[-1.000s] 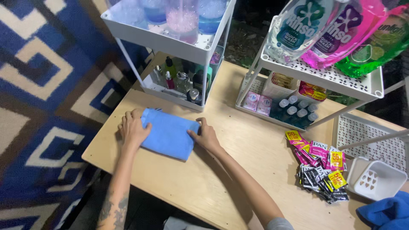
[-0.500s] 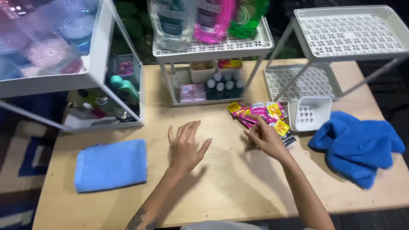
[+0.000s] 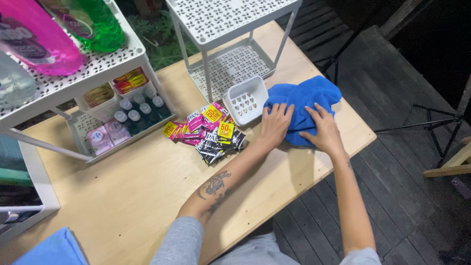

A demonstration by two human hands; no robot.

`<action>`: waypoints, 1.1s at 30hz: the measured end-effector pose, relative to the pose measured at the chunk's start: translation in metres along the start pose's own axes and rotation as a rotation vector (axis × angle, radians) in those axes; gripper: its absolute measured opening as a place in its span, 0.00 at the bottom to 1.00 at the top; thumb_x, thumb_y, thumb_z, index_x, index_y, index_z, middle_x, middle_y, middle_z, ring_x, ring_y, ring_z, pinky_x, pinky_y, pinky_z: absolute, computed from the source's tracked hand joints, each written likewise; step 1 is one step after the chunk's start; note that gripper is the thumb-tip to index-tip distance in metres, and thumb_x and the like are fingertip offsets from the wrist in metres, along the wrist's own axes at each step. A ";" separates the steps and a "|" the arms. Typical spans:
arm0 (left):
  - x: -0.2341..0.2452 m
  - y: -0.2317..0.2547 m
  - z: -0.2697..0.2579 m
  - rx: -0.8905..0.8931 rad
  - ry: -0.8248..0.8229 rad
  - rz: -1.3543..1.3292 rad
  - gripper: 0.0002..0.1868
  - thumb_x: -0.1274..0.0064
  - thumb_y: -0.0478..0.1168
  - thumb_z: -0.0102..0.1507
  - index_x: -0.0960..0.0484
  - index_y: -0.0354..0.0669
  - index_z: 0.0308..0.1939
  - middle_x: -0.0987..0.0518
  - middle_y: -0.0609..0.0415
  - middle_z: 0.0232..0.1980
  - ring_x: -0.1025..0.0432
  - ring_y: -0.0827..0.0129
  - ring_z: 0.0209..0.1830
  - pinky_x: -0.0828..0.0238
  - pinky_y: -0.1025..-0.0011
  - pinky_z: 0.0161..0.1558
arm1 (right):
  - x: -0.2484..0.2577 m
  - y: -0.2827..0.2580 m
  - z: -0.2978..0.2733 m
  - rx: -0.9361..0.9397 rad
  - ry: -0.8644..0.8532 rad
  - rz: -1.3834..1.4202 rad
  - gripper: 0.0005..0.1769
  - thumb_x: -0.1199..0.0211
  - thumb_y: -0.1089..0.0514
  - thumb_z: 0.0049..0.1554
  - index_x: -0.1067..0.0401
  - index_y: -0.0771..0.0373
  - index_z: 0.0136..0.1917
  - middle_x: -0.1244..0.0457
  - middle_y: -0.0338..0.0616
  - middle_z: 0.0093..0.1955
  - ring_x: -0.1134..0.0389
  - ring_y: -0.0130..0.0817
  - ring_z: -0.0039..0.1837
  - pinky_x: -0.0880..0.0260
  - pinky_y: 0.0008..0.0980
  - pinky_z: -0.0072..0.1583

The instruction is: The person handles several pump bottles of liquid soap, placing them on a white shelf unit. Then the person folds multiple blue towels and places them on the same shelf. The scene shows a table with cleaning supplies and small packets.

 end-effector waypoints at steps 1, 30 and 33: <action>-0.011 0.001 0.005 0.029 -0.039 -0.110 0.33 0.39 0.40 0.56 0.25 0.43 0.66 0.26 0.51 0.55 0.28 0.58 0.55 0.33 0.55 0.54 | -0.007 0.015 0.001 -0.091 -0.024 0.015 0.35 0.25 0.56 0.40 0.24 0.63 0.62 0.35 0.58 0.61 0.35 0.54 0.60 0.33 0.47 0.59; 0.350 -0.147 -0.102 0.248 0.027 -0.791 0.15 0.44 0.32 0.62 0.18 0.33 0.53 0.15 0.54 0.44 0.22 0.74 0.43 0.23 0.73 0.49 | -0.015 -0.264 0.122 0.240 -0.866 1.332 0.48 0.20 0.60 0.43 0.38 0.69 0.73 0.36 0.44 0.65 0.37 0.30 0.69 0.38 0.34 0.70; 0.421 -0.181 -0.143 0.503 0.172 -0.633 0.14 0.43 0.27 0.59 0.14 0.37 0.49 0.14 0.54 0.41 0.24 0.80 0.41 0.24 0.77 0.43 | -0.020 -0.290 0.125 0.384 -0.842 1.182 0.25 0.21 0.62 0.50 0.25 0.70 0.58 0.34 0.44 0.53 0.35 0.30 0.61 0.35 0.34 0.66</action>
Point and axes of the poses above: each hand's wrist, its own z-axis towards the middle knuckle, its own x-axis out of the back of the hand, y = z × x, the point moved 9 cm from there along z, towards the middle knuckle
